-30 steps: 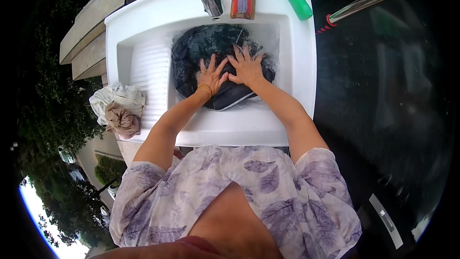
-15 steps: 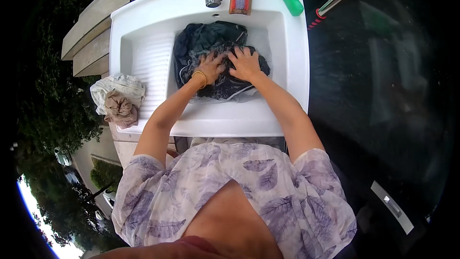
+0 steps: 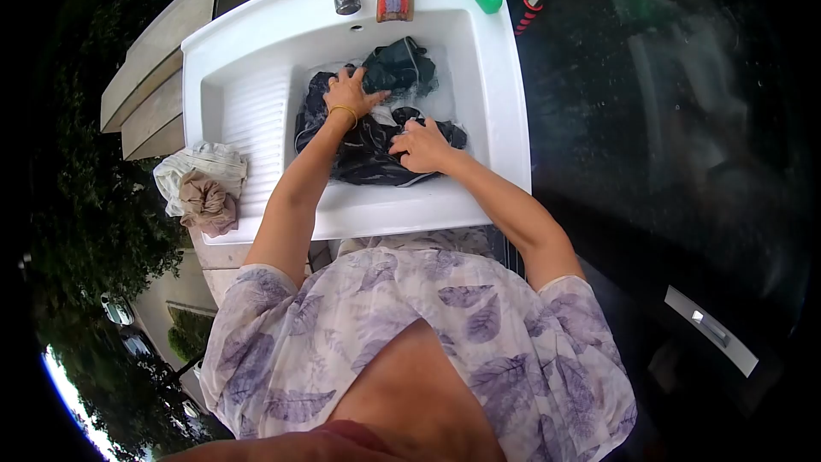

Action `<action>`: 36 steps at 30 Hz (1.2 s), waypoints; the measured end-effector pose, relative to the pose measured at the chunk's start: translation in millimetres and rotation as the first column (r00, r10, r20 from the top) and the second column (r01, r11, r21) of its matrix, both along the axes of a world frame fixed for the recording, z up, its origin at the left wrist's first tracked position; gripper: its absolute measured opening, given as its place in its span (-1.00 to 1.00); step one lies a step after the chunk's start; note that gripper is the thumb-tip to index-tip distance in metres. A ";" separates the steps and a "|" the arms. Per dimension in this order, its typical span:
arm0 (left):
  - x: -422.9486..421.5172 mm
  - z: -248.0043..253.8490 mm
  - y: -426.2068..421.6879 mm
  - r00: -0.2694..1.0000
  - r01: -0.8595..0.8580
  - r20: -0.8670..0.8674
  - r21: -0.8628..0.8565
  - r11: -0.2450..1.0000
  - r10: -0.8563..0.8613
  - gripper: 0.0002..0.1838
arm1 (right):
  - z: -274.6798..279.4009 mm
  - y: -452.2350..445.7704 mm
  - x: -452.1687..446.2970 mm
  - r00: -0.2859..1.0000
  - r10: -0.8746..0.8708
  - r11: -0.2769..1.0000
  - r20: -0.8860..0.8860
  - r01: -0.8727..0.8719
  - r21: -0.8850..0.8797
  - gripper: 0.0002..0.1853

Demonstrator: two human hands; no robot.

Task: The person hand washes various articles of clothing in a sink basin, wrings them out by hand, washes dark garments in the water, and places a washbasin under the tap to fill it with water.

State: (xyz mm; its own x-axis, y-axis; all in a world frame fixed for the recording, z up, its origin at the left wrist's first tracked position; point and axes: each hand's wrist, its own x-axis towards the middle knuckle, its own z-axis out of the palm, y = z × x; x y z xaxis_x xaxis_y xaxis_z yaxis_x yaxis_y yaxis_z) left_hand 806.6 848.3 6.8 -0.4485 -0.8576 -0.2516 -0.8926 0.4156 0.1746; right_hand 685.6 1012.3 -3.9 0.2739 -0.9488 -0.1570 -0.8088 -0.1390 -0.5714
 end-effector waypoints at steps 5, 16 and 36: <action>5.4 -19.3 22.8 0.969 -0.158 -0.192 -0.001 0.987 0.155 -0.45 | 3.3 17.5 -2.1 0.932 -0.279 0.960 0.234 0.266 0.083 -0.77; 28.1 119.5 118.3 0.807 0.047 -0.566 -0.227 0.973 -0.171 -0.76 | 27.1 -50.9 -40.7 0.807 -0.317 0.884 0.498 0.441 -0.153 -0.45; 127.1 7.7 92.4 0.885 -0.134 -0.401 0.272 0.953 0.239 -0.67 | 46.3 -26.9 9.7 0.964 -0.265 0.953 -0.024 0.258 -0.160 -0.79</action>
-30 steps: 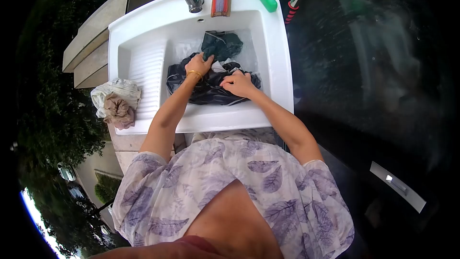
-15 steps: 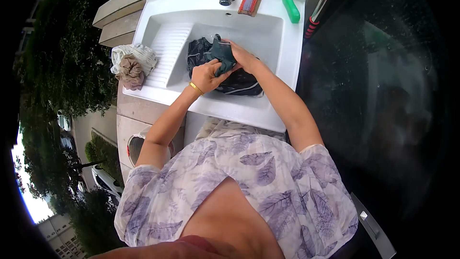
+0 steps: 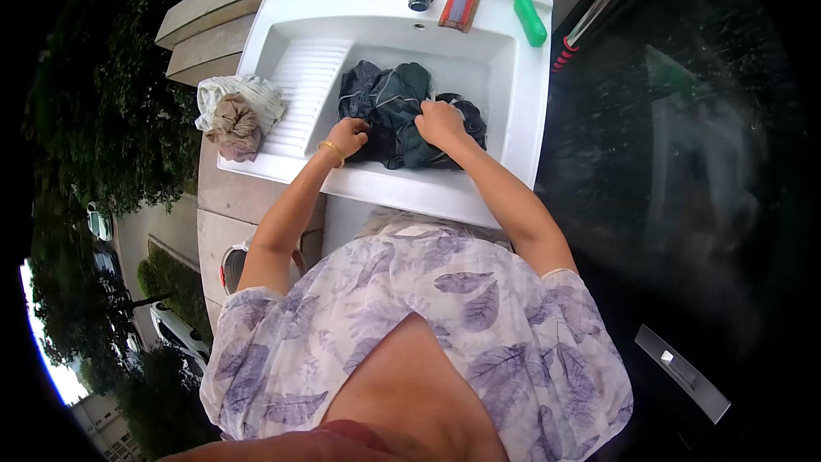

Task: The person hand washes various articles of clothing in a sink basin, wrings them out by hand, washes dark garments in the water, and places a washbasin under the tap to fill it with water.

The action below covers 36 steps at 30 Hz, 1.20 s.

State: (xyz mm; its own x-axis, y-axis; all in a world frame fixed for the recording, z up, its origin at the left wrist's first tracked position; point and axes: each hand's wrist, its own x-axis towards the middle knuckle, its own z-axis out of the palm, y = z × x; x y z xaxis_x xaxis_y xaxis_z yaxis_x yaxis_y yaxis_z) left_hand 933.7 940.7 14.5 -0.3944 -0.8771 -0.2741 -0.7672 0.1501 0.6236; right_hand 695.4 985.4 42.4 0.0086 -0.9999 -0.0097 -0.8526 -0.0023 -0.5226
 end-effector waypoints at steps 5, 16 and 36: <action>5.4 45.7 -18.1 0.807 0.205 0.588 -0.196 0.959 -0.053 -0.30 | 61.5 -19.3 -8.6 0.985 -0.057 0.978 0.165 0.088 -0.189 -0.76; -40.4 52.9 -69.5 0.585 0.020 -0.799 0.188 0.982 0.141 -0.86 | 169.6 -50.1 2.0 0.651 -0.060 0.941 0.757 0.291 -0.175 -0.77; -6.0 60.4 -59.2 0.809 0.086 -0.566 0.378 0.922 0.157 -0.57 | 88.4 12.6 -75.2 -0.300 -0.383 0.731 0.874 0.480 0.485 -0.76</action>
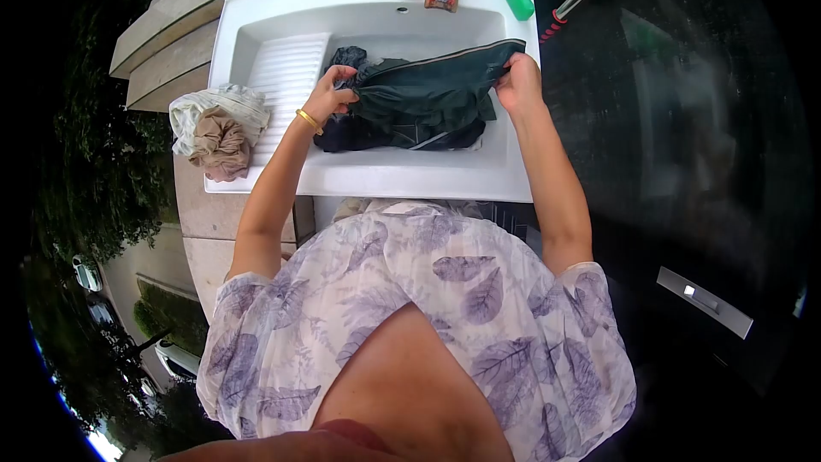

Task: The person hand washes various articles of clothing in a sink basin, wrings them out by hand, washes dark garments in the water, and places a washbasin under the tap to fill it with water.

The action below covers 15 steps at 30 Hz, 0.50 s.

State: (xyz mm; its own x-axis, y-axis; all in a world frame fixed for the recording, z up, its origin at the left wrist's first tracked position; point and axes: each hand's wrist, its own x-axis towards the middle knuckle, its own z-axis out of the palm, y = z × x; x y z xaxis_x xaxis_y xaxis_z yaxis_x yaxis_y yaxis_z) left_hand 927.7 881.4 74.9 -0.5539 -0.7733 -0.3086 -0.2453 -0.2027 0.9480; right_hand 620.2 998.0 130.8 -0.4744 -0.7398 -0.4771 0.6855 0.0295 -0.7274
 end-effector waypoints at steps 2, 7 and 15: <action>-5.8 -6.0 -3.2 0.987 0.119 0.113 -0.026 0.993 -0.115 -0.30 | 31.6 -0.5 23.1 0.998 0.061 0.997 -0.005 -0.061 -0.053 -0.75; -28.2 -4.1 4.3 0.939 0.230 0.287 -0.119 0.966 -0.188 -0.18 | 30.2 13.4 10.9 0.930 0.304 0.890 -0.207 -0.354 -0.287 -0.79; -40.4 -5.5 -12.5 0.978 0.120 0.174 -0.026 0.992 -0.114 -0.92 | 50.2 26.8 5.6 0.787 0.305 0.869 -0.536 -0.461 -0.182 -0.69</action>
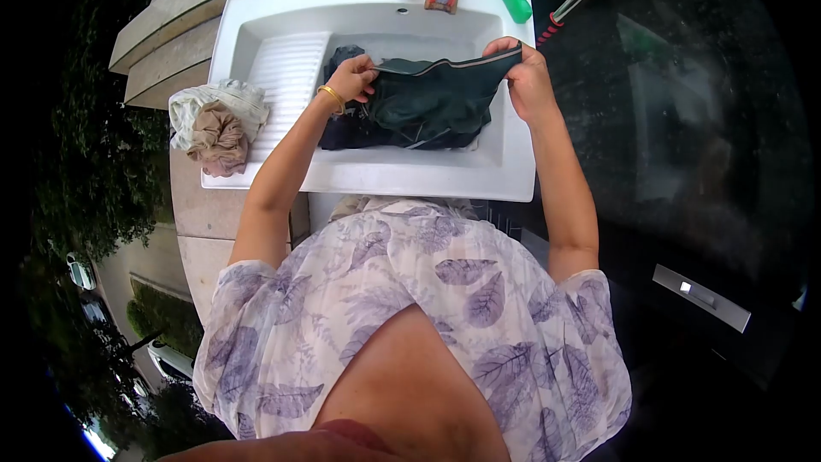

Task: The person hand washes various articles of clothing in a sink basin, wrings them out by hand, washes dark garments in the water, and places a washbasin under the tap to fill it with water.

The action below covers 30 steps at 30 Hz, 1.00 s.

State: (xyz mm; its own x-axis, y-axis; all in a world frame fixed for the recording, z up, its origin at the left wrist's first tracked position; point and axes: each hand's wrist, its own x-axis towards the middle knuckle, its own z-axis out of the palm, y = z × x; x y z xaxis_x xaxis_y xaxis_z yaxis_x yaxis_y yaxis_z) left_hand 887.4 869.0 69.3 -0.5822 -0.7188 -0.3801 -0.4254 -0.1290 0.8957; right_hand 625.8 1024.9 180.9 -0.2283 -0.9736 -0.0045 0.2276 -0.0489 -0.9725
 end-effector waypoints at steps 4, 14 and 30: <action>0.3 45.2 -16.2 0.943 -0.042 -0.333 -0.062 0.997 0.019 -0.94 | 3.6 2.2 1.5 0.969 0.120 0.992 -0.214 -0.108 0.063 -0.48; -67.8 185.3 24.6 0.852 0.060 -0.361 -0.653 0.755 -0.380 -0.76 | 43.5 -46.1 64.7 0.925 0.000 0.995 -0.380 0.039 0.095 -0.47; -85.6 42.3 39.8 0.866 -0.251 -0.492 -0.578 0.777 -0.086 0.19 | 226.2 -79.6 56.2 0.985 0.058 0.831 0.161 0.042 -0.555 -0.80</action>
